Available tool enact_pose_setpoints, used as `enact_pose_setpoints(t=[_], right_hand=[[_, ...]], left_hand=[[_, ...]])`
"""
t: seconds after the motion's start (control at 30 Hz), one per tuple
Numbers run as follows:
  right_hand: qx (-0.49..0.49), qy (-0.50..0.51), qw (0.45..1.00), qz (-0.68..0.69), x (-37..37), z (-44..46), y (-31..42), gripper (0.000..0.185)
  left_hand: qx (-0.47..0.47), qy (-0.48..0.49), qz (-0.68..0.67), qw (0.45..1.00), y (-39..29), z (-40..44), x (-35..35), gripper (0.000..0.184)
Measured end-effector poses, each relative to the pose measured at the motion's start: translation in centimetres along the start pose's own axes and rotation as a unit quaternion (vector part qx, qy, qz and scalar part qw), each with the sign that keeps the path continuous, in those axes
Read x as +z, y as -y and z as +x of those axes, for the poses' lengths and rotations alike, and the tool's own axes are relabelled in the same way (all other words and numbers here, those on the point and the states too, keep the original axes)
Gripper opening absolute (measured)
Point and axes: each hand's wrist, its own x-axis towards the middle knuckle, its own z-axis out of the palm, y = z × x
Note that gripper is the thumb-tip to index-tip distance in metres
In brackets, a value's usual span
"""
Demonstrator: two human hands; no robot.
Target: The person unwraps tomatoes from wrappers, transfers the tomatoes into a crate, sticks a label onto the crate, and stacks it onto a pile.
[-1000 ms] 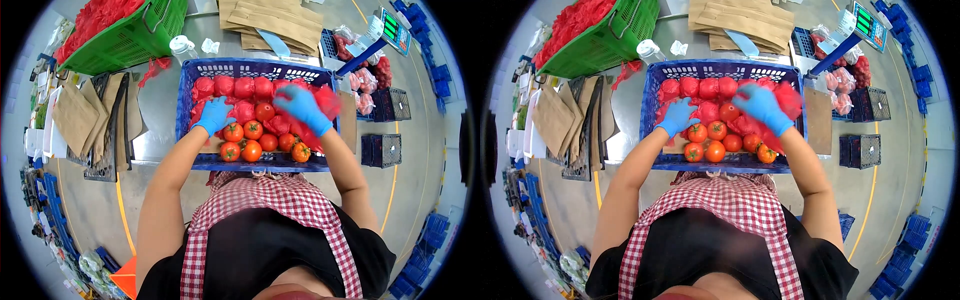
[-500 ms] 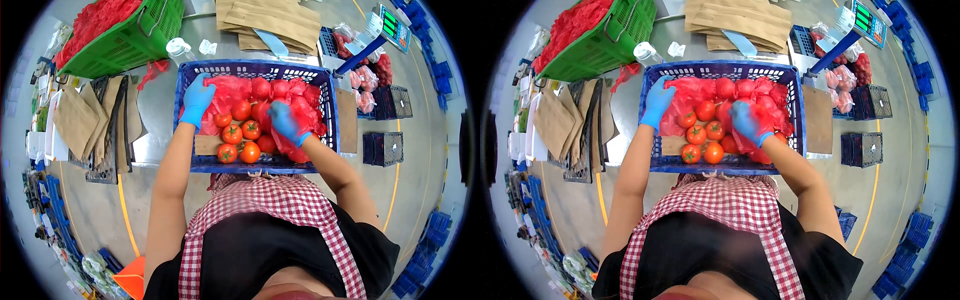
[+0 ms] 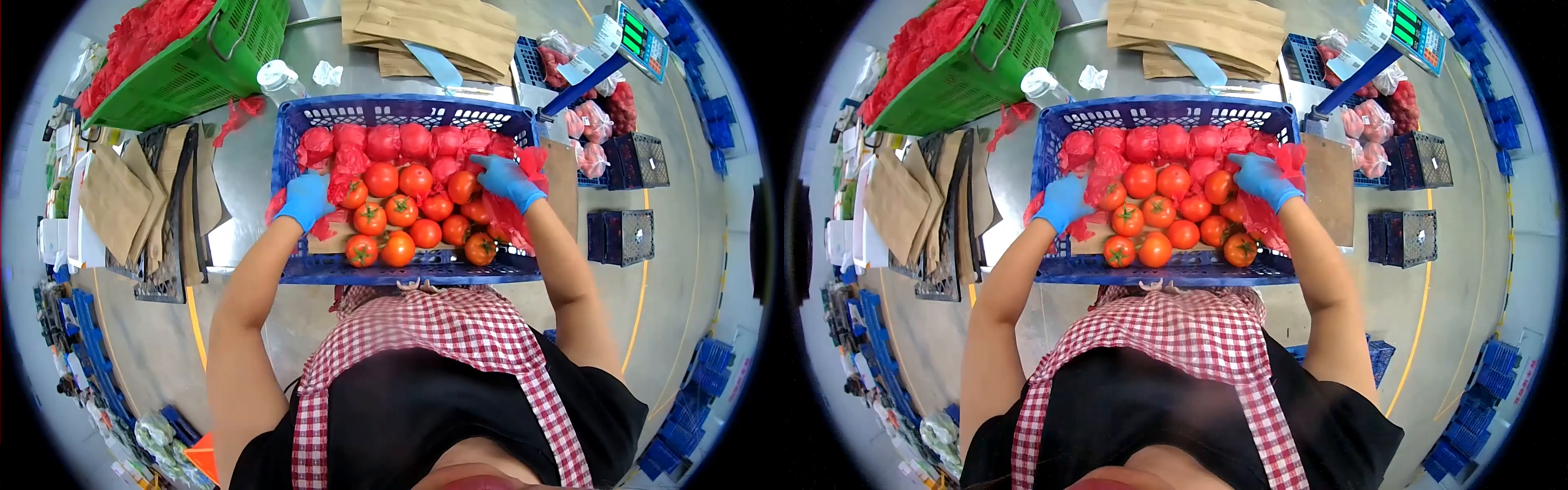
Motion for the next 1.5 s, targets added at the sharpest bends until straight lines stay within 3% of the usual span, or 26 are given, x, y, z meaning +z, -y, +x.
enact_pose_setpoints(t=[0.07,0.1,0.13,0.23,0.27,0.33,0.37,0.47,0.57,0.7,0.73,0.77,0.8,0.87,0.93,1.0,1.07,1.13,1.2,1.27,1.3,1.4,1.47,1.5], right_hand=[[-0.101,0.036,0.994,0.03,1.2,0.4,-0.1,0.046],[-0.149,0.049,0.987,0.047,1.3,0.3,0.3,0.046],[-0.157,0.036,0.985,0.06,1.5,-0.7,1.2,0.042],[-0.202,0.296,0.92,0.16,0.7,-2.1,2.8,0.032],[-0.214,0.212,0.944,0.133,2.2,-1.7,2.1,0.037],[-0.085,-0.033,0.995,0.044,1.2,-1.4,3.7,0.048],[-0.093,-0.068,0.992,0.048,2.2,-0.1,2.8,0.055],[-0.115,-0.096,0.988,-0.046,4.3,1.8,3.7,0.051],[-0.161,-0.118,0.977,-0.079,6.0,4.3,3.1,0.047],[-0.22,-0.149,0.963,0.03,10.1,6.3,2.0,0.019],[-0.235,-0.16,0.958,0.051,10.3,6.2,1.9,0.018],[-0.329,-0.18,0.927,0.0,9.0,5.1,2.0,0.02],[-0.298,-0.163,0.94,0.031,9.3,4.9,2.1,0.02],[-0.303,-0.207,0.93,-0.014,8.6,4.6,2.7,0.014],[-0.252,-0.232,0.936,-0.078,7.5,4.1,3.2,0.011],[-0.229,-0.325,0.917,-0.026,7.9,4.1,3.0,0.008],[-0.199,-0.351,0.909,0.099,8.7,4.3,2.5,0.008],[-0.117,-0.235,0.913,0.312,7.4,4.3,2.2,0.009],[-0.064,-0.077,0.841,0.531,6.3,4.6,1.2,0.011],[-0.161,-0.026,0.807,0.568,5.2,6.1,0.2,0.015],[-0.197,-0.026,0.813,0.547,3.9,6.7,0.5,0.018],[0.01,-0.181,0.92,0.347,1.0,6.3,4.2,0.037],[-0.033,-0.195,0.973,0.121,1.7,7.5,5.3,0.051],[-0.105,-0.18,0.976,0.059,2.3,7.6,5.7,0.063]], left_hand=[[0.065,-0.08,0.008,0.995,0.6,0.8,3.0,0.041],[0.042,-0.095,-0.021,0.994,-0.2,0.4,2.6,0.023],[0.044,-0.094,-0.04,0.994,0.1,0.5,2.7,0.02],[0.061,-0.11,-0.088,0.988,0.6,1.2,3.5,0.012],[0.05,-0.126,-0.104,0.985,0.9,1.6,3.5,0.012],[0.022,-0.156,-0.139,0.978,1.3,1.7,3.0,0.012],[-0.019,-0.163,-0.24,0.957,1.7,1.9,2.6,0.015],[0.02,-0.231,-0.468,0.853,2.0,2.2,-1.5,0.021],[-0.068,-0.286,-0.301,0.907,0.8,0.8,-7.1,0.024],[-0.097,-0.119,-0.126,0.98,0.7,1.7,-7.8,0.037],[-0.05,-0.134,-0.15,0.978,0.6,2.2,-5.9,0.047],[-0.049,-0.079,-0.196,0.976,0.2,3.2,-4.8,0.064],[-0.077,-0.107,-0.199,0.971,-1.7,2.9,-5.0,0.074],[-0.1,-0.199,-0.157,0.962,-2.9,5.9,-2.6,0.059],[-0.082,-0.285,-0.103,0.949,-2.5,8.5,-0.3,0.058],[-0.112,-0.236,-0.22,0.94,-2.8,9.3,0.1,0.071],[-0.093,-0.211,-0.222,0.948,-3.0,8.9,-0.9,0.078],[-0.078,-0.235,-0.22,0.944,-2.9,8.8,-0.6,0.075],[-0.089,-0.197,-0.166,0.962,-3.0,9.0,-0.4,0.072],[-0.106,-0.106,-0.132,0.98,-3.4,8.9,-0.6,0.07],[-0.066,-0.087,-0.122,0.986,-3.5,7.8,-1.3,0.053],[-0.049,-0.184,-0.267,0.945,-2.7,7.4,2.2,0.038],[-0.022,-0.194,-0.233,0.952,-3.2,5.8,0.8,0.027],[-0.029,-0.207,-0.241,0.948,-3.1,6.1,1.7,0.025]])
